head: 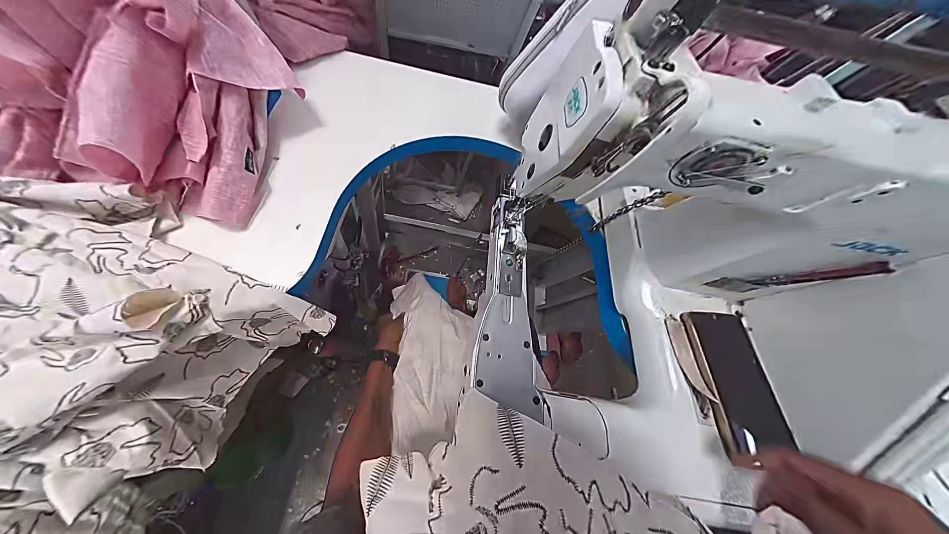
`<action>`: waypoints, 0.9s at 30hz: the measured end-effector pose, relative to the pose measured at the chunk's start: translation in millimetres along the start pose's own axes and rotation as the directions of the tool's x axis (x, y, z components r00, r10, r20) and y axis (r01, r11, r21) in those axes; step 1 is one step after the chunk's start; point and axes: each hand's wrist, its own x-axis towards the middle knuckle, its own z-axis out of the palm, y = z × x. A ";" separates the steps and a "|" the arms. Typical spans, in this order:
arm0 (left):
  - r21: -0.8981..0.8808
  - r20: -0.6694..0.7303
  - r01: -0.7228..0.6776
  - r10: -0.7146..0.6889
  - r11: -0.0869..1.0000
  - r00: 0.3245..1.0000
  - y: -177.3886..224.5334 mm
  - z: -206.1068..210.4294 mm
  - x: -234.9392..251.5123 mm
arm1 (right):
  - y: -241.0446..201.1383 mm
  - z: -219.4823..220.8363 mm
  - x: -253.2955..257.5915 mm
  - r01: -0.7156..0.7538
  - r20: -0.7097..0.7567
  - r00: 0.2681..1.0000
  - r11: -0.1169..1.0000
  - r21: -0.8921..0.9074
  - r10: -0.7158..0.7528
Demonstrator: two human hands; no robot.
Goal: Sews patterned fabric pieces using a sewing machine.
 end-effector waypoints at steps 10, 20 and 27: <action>0.352 -0.384 -0.731 0.802 0.585 0.457 193.7 -105.3 -149.3 | -164.8 104.0 244.5 -0.239 0.105 0.966 0.971 0.032 0.234; 0.498 0.061 -0.181 0.174 0.848 0.983 105.6 -71.1 -142.7 | -63.0 78.9 290.5 -0.153 0.007 0.986 0.904 -0.399 0.169; 0.316 0.024 -0.372 0.384 0.873 0.923 110.6 -44.9 -147.3 | -96.7 90.3 287.6 -0.038 -0.532 0.837 0.954 -0.297 -0.132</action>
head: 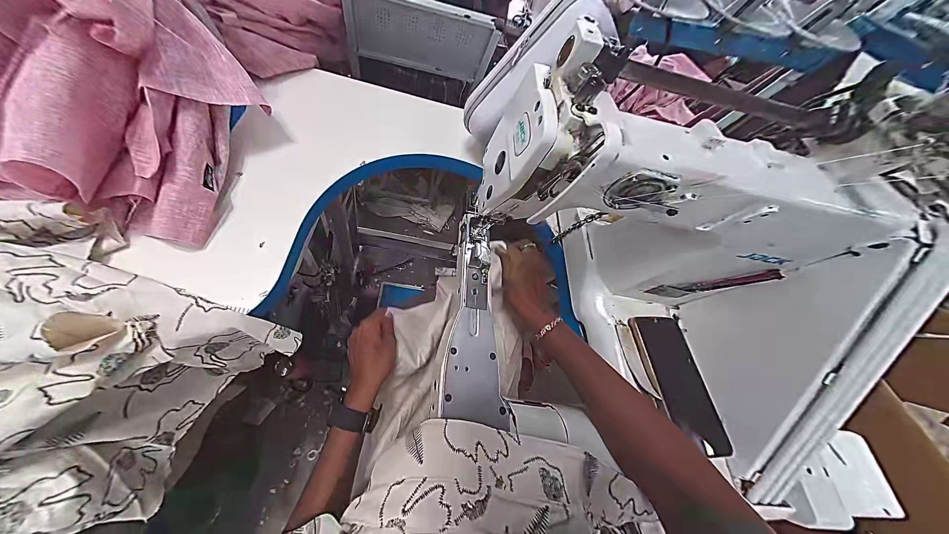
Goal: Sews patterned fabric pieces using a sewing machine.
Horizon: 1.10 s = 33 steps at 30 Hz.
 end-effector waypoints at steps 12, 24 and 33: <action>-0.317 0.351 0.070 0.049 0.946 0.935 1.7 -13.5 -2.4 | -6.4 -76.2 -77.9 -0.039 0.562 0.827 0.999 0.019 0.022; 0.000 -0.026 -0.425 0.425 0.905 0.905 100.4 30.5 20.3 | -18.2 -57.5 -103.9 0.285 -0.027 0.958 0.940 0.187 -0.285; 0.186 0.085 -0.529 0.523 0.828 0.848 104.3 13.5 11.3 | -29.2 -59.7 -65.8 0.430 -0.279 0.883 0.888 0.162 -0.377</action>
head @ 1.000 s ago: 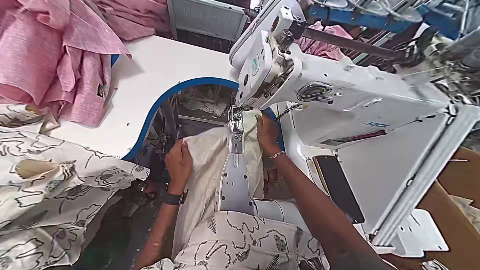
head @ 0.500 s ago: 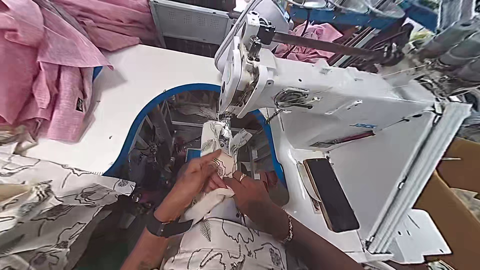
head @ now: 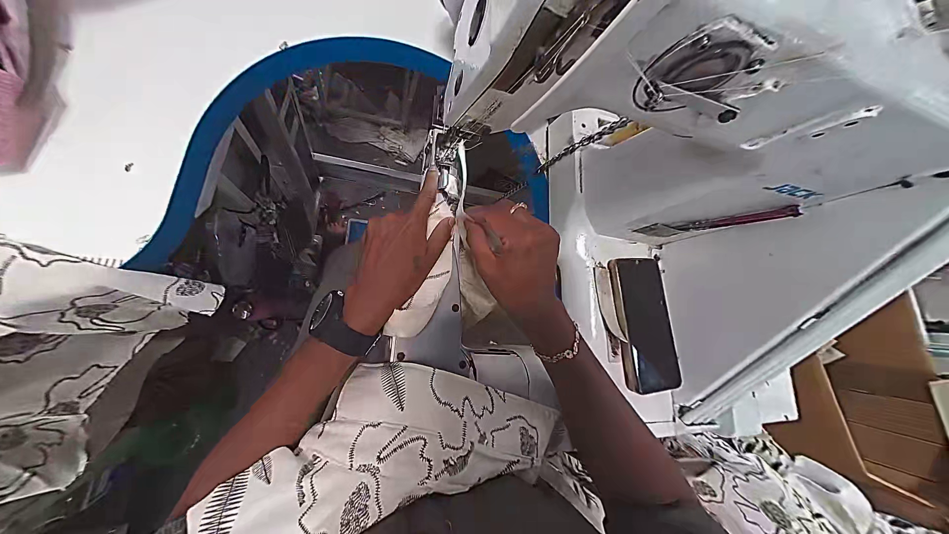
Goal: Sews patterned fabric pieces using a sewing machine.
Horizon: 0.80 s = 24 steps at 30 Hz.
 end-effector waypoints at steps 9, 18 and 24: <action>0.092 -0.024 -0.240 0.243 0.966 0.970 -18.2 6.5 -8.0 | 26.7 -2.8 -8.1 0.006 0.270 0.958 0.948 0.319 -0.097; 0.169 -0.080 -0.313 0.330 0.935 0.941 -22.4 8.2 7.6 | 14.5 -14.4 -11.4 0.226 0.317 0.924 0.974 -0.011 -0.211; -0.097 -0.165 -0.300 0.281 0.949 0.945 -21.4 13.8 4.8 | 7.7 3.2 7.7 -0.171 0.375 0.927 0.904 0.392 0.013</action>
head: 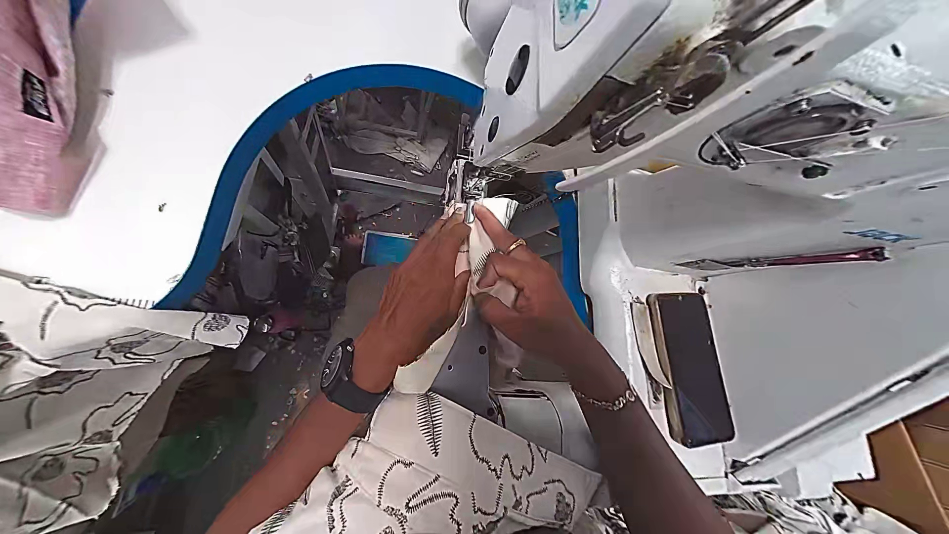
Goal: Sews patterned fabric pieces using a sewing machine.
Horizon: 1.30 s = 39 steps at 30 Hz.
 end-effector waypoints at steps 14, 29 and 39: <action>-0.009 -0.121 -0.034 0.032 0.999 0.992 1.8 11.5 5.1 | 0.3 13.0 1.1 -0.157 -0.132 0.968 0.923 0.353 0.215; -0.261 0.215 0.408 -0.359 0.875 0.908 27.8 -33.1 -12.6 | -49.4 -11.9 -65.9 -0.381 -0.187 0.924 0.823 -0.420 0.332; -0.005 -0.084 0.128 -0.128 0.992 0.988 54.2 -23.5 -62.8 | -113.1 10.4 -90.1 0.043 0.258 0.955 0.796 -0.604 0.144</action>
